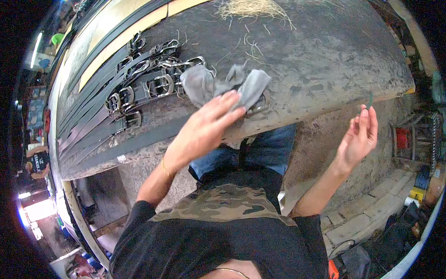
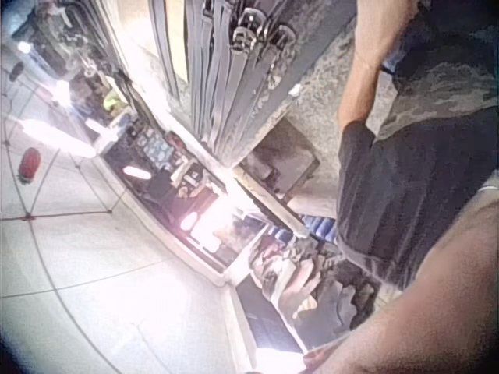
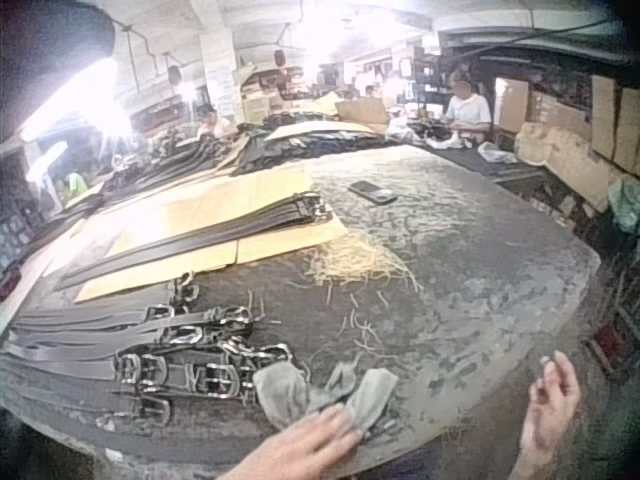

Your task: The recorder is cleaning and assembling leather belts by attaching buckles and wiping the leather straps.

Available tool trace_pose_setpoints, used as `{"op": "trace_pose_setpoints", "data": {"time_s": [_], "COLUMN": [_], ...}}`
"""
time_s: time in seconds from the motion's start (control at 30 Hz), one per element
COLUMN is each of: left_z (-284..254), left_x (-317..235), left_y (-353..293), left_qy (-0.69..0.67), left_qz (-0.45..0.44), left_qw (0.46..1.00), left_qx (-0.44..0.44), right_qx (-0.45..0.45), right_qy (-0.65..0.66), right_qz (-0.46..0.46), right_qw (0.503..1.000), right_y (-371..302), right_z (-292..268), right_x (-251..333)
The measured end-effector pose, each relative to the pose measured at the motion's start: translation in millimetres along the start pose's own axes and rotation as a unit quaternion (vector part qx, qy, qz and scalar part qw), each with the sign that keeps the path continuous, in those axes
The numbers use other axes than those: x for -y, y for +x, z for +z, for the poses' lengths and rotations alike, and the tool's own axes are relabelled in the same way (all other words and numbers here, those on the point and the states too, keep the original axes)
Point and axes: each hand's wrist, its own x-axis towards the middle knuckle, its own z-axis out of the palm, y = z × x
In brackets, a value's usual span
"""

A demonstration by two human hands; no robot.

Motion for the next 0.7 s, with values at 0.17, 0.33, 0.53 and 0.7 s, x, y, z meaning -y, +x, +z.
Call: {"op": "trace_pose_setpoints", "data": {"time_s": [0.17, 0.33, 0.53, 0.7], "left_z": [-14, -2, 3, 8], "left_x": [-8, -3, -8, -20], "left_y": [-30, -47, -41, -4], "left_qy": [0.002, 0.042, 0.036, 0.025], "left_qz": [0.063, 0.033, -0.022, -0.07], "left_qw": [0.998, 0.996, 0.98, 0.984], "left_qx": [0.019, -0.069, -0.193, -0.164], "right_qx": [-0.056, -0.02, 0.144, 0.064], "right_qy": [-0.282, -0.397, -0.533, -0.436], "right_qz": [-0.113, -0.194, -0.34, -0.195], "right_qw": [0.951, 0.897, 0.761, 0.876], "right_y": [16, 19, 31, 42], "right_z": [-30, -19, -8, -18], "right_x": [4, 0, -12, -9]}}
